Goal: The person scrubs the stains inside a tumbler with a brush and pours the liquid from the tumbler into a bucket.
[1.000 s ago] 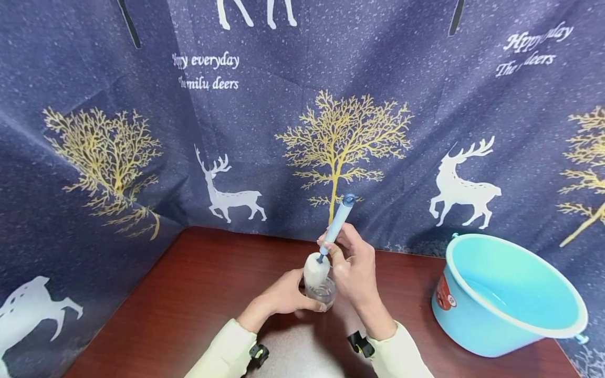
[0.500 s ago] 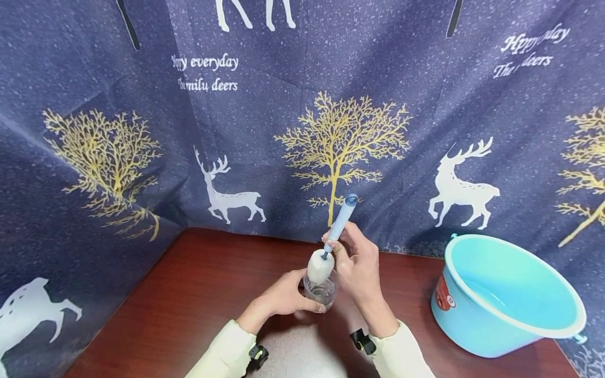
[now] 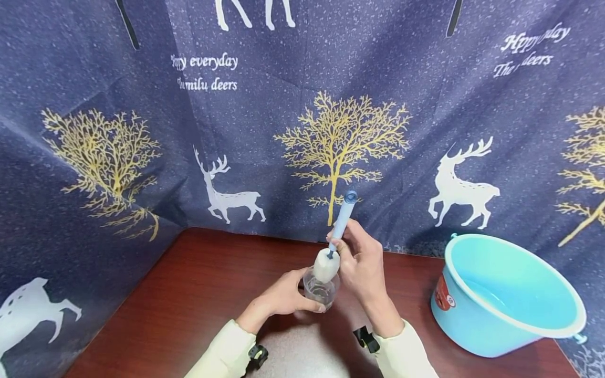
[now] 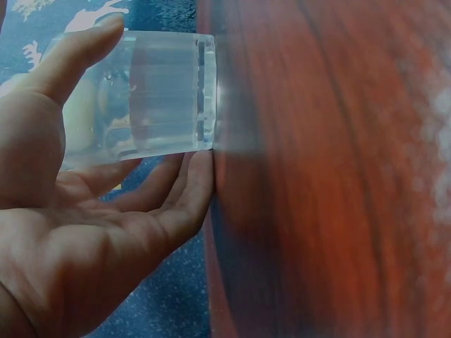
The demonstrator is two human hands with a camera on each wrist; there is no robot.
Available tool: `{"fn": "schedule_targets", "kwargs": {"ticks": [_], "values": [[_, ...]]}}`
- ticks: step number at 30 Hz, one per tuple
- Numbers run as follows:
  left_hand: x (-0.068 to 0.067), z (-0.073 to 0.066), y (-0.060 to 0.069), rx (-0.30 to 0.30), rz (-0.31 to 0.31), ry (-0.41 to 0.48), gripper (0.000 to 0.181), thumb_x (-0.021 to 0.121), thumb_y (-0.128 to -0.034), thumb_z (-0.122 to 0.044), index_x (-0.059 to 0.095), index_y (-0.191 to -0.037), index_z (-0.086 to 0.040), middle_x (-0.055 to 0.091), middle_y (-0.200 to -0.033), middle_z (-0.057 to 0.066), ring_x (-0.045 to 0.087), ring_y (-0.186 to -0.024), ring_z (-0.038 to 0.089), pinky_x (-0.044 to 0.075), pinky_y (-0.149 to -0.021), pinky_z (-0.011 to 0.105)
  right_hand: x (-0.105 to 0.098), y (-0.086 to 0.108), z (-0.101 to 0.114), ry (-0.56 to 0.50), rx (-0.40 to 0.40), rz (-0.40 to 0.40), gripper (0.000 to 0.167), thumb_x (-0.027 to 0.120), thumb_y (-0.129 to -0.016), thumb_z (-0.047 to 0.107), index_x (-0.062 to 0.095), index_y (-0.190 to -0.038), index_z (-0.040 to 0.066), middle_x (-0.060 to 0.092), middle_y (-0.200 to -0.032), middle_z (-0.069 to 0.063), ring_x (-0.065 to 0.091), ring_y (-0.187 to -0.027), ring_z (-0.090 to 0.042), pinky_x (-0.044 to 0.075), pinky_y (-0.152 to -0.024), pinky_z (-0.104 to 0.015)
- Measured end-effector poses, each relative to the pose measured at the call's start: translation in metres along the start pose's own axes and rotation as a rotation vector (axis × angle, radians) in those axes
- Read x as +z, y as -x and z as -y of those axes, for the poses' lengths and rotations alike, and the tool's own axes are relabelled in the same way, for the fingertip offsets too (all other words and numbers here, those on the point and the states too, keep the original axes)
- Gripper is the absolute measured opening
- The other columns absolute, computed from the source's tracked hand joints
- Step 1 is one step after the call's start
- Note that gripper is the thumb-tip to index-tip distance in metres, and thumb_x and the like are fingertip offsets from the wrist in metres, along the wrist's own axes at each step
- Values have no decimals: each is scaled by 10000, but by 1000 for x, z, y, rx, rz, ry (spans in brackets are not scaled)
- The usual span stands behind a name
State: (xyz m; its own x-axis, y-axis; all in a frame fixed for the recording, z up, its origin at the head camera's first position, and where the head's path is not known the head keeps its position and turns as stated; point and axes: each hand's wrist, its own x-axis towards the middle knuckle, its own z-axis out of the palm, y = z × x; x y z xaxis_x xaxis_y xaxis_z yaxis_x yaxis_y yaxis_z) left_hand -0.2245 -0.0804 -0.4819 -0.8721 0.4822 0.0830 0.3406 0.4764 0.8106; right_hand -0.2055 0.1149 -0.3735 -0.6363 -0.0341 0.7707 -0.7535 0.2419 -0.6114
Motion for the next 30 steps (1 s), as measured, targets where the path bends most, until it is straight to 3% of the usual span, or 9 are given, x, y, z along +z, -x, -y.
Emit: {"fn": "schedule_targets", "kwargs": {"ticks": [8, 14, 22, 30], "values": [[0, 2, -1, -6, -5, -21, 824, 975, -731, -416, 621, -1429, -158, 723, -1232, -45, 660, -1141, 124, 513, -1022, 354, -4, -1, 3, 31, -17, 2, 322, 727, -899, -157, 712, -1126, 71, 761, -904, -80, 713, -796, -224, 554, -698, -202], [0, 2, -2, 5, -4, -25, 867, 975, -734, -401, 594, -1480, -176, 718, -1261, -75, 654, -1169, 104, 501, -1052, 349, -7, -3, 8, 62, 19, 25, 326, 721, -897, -166, 711, -1095, 92, 755, -876, -61, 708, -787, -206, 544, -694, -198], [0, 1, -2, 13, -1, -29, 804, 973, -740, -395, 620, -1435, -195, 718, -1220, -97, 657, -1133, 93, 510, -1025, 334, -9, -2, 14, 80, 57, 69, 383, 730, -890, -170, 712, -1164, 97, 746, -862, -58, 727, -768, -223, 560, -662, -209], [0, 0, -1, 18, 1, -28, 711, 968, -749, -404, 658, -1357, -202, 712, -1208, -98, 651, -1124, 109, 514, -1003, 343, -11, -1, 21, 141, 88, 110, 352, 770, -875, -129, 701, -1130, 103, 761, -843, -50, 694, -695, -218, 526, -593, -221]]}}
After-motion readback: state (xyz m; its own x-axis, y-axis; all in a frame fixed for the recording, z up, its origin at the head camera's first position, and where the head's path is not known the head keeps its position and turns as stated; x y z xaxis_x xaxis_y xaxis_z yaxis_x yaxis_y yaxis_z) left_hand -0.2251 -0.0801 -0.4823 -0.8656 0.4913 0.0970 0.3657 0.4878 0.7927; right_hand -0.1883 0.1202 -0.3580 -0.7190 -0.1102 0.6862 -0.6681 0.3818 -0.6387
